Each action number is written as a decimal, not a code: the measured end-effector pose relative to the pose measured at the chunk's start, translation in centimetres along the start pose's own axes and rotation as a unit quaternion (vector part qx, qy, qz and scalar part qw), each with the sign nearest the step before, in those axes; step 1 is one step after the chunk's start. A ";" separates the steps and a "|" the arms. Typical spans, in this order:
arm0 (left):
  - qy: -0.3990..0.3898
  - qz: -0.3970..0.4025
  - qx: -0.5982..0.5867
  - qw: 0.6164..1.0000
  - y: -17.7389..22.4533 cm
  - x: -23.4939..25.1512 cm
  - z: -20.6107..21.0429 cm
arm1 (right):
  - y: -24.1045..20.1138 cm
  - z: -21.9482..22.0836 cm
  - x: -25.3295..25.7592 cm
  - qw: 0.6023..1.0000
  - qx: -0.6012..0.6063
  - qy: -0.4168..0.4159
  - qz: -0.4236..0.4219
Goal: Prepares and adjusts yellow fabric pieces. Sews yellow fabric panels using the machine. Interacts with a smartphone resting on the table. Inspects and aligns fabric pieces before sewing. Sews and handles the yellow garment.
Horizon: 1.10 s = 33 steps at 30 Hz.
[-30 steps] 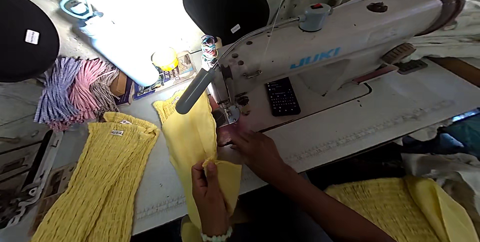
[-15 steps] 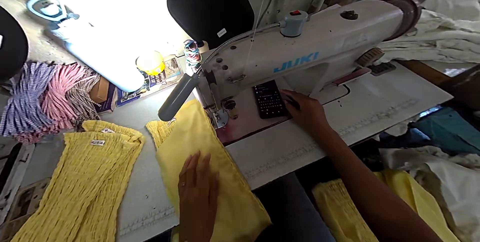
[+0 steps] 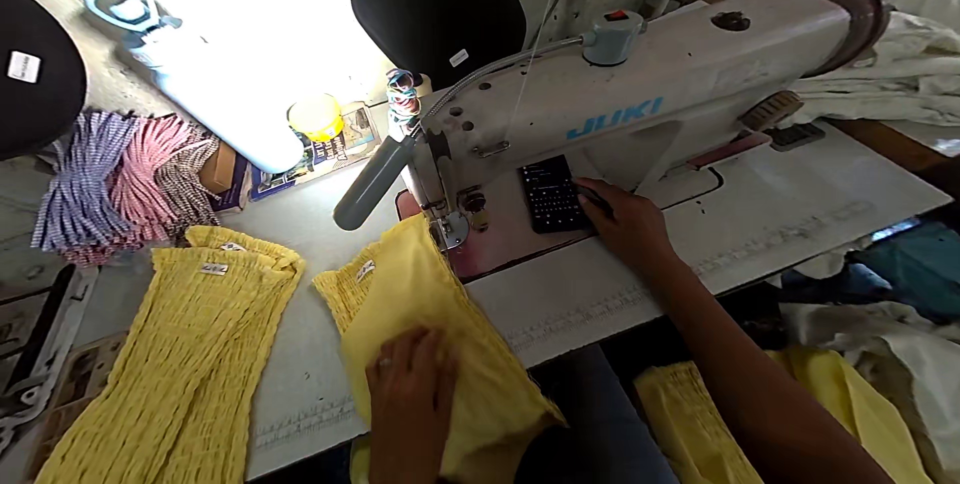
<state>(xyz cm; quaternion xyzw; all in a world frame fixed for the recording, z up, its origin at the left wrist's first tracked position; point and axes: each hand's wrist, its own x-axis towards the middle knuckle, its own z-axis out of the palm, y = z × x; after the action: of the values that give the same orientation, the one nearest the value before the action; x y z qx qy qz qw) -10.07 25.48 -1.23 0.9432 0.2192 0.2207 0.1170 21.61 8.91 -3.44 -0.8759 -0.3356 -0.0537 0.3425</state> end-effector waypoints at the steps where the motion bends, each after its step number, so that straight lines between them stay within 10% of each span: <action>1: 0.012 -0.006 -0.008 1.000 -0.8 1.1 -0.4 | 0.1 0.0 -0.1 1.000 0.010 0.009 0.000; 11: -0.083 -0.271 -0.023 0.959 -7.5 7.6 -2.9 | -3.3 0.3 -4.5 0.990 0.127 0.051 -0.013; 16: -0.009 -0.206 -0.176 0.963 -6.0 4.4 -2.7 | -10.3 2.3 -7.3 0.959 0.268 -0.077 -0.057; 22: 0.067 -0.208 -0.540 0.813 -1.6 1.7 -3.3 | -17.4 5.1 -8.5 0.926 0.336 -0.141 -0.095; 30: 0.068 -0.101 -0.565 0.816 -1.0 0.3 -3.2 | -19.3 4.9 -9.3 0.886 0.411 -0.155 -0.147; 33: 0.057 -0.055 -0.464 0.882 -1.0 0.1 -4.0 | -18.5 4.2 -9.0 0.870 0.437 -0.173 -0.150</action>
<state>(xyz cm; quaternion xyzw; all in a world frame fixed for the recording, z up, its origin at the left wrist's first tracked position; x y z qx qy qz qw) -12.26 26.88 1.98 0.7533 0.1500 0.3436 0.5403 2.64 16.59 0.91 -0.5710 -0.5061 0.2005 0.6145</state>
